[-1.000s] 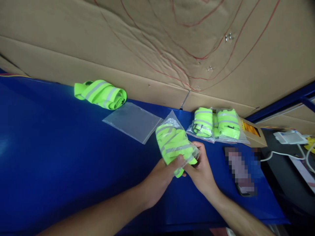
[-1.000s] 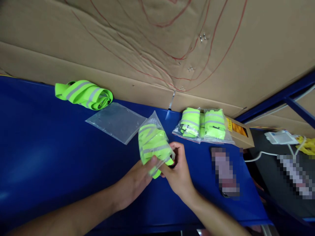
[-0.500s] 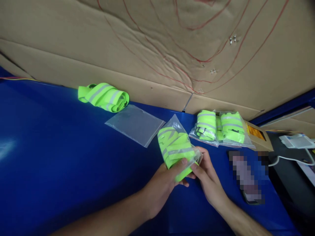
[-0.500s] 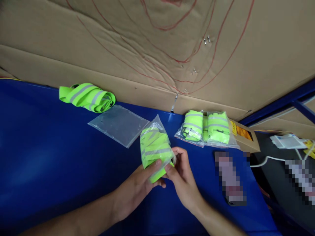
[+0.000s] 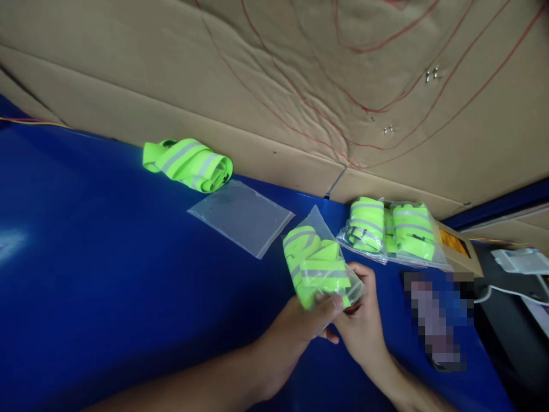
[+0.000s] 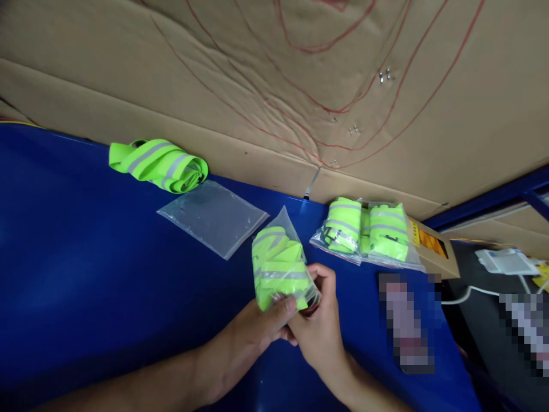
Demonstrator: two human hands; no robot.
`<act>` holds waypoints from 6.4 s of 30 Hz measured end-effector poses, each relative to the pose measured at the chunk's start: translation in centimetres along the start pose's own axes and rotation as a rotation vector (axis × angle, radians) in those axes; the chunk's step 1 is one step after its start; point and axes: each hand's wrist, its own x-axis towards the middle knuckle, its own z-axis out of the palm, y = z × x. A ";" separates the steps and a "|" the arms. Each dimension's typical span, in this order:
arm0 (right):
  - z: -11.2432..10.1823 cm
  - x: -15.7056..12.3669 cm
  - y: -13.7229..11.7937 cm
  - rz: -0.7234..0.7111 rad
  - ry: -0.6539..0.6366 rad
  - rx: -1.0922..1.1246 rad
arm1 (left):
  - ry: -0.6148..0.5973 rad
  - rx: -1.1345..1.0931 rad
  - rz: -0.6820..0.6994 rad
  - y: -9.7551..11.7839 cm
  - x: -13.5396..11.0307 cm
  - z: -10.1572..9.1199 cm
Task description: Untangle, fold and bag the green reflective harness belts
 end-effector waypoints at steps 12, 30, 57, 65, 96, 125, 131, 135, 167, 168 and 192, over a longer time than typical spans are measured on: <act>-0.8 0.7 0.3 0.081 -0.157 0.065 | 0.053 0.060 0.013 0.4 0.4 -0.3; -1.4 0.8 -0.9 0.023 -0.265 0.044 | 0.109 0.050 0.020 1.5 -0.1 0.0; -2.8 1.6 -1.4 -0.019 -0.105 -0.042 | 0.261 0.335 0.000 2.1 0.4 0.0; -3.9 3.0 -1.5 0.073 -0.097 0.167 | 0.033 0.267 -0.161 3.3 0.2 -1.8; -5.4 2.3 -3.0 -0.909 0.041 -0.596 | 0.161 1.641 1.277 9.7 -1.8 -5.0; -4.7 2.8 -0.8 -0.482 -0.251 -0.476 | -0.269 1.123 0.364 9.8 -1.3 -5.4; -4.8 2.3 -0.8 -0.606 -0.377 -0.530 | -0.257 0.981 0.148 9.7 -1.2 -5.3; -4.7 2.2 -1.2 -0.537 -0.384 -0.503 | -0.176 0.848 0.054 9.9 -1.3 -5.5; -4.7 2.8 -1.8 -0.158 -0.410 -0.339 | 0.042 0.752 -0.106 9.8 -1.2 -5.8; -4.8 2.8 -1.9 -0.164 -0.410 -0.332 | 0.049 0.762 -0.111 9.9 -1.1 -5.9; -4.8 3.2 -2.0 -0.100 -0.338 -0.325 | 0.074 0.816 -0.121 9.5 -1.3 -5.7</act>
